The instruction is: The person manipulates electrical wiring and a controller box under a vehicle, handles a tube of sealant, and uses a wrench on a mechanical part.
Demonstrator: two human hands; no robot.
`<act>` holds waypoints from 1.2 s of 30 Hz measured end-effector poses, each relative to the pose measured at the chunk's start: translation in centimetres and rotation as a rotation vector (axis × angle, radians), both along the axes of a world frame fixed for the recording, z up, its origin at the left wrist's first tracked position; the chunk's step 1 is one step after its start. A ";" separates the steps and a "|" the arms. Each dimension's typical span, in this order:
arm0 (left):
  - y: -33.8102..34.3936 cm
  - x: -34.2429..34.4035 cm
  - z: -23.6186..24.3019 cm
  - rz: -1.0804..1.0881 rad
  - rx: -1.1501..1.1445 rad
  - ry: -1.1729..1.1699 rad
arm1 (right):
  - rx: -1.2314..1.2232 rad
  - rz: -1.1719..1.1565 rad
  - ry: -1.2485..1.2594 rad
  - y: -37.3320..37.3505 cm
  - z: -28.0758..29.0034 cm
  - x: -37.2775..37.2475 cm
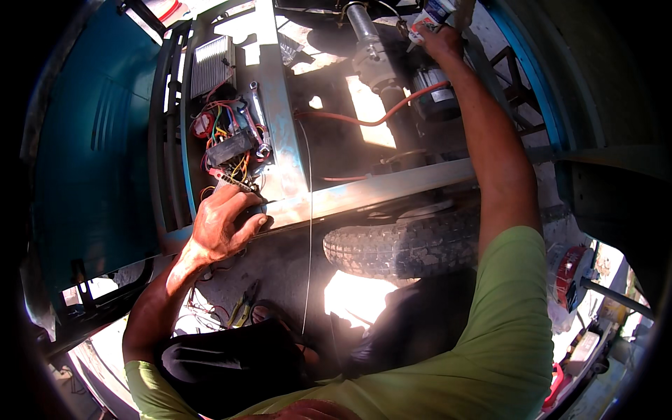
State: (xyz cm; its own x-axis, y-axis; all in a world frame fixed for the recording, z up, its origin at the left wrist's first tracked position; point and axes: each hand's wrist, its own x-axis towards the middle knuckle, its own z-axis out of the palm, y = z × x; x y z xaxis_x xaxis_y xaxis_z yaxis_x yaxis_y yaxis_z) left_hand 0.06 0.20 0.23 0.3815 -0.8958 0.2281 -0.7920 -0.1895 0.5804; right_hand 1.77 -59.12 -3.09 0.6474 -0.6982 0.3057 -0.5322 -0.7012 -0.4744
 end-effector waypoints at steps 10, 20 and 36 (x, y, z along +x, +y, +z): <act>0.0 -0.1 0.0 0.005 0.019 0.009 | -0.053 -0.029 0.056 -0.8 -0.4 0.3; 0.0 0.0 -0.1 0.007 0.029 -0.002 | -0.061 -0.040 0.076 -0.3 0.1 0.1; 0.0 0.0 -0.1 0.007 0.030 0.001 | -0.086 -0.074 0.099 -0.8 -0.4 0.5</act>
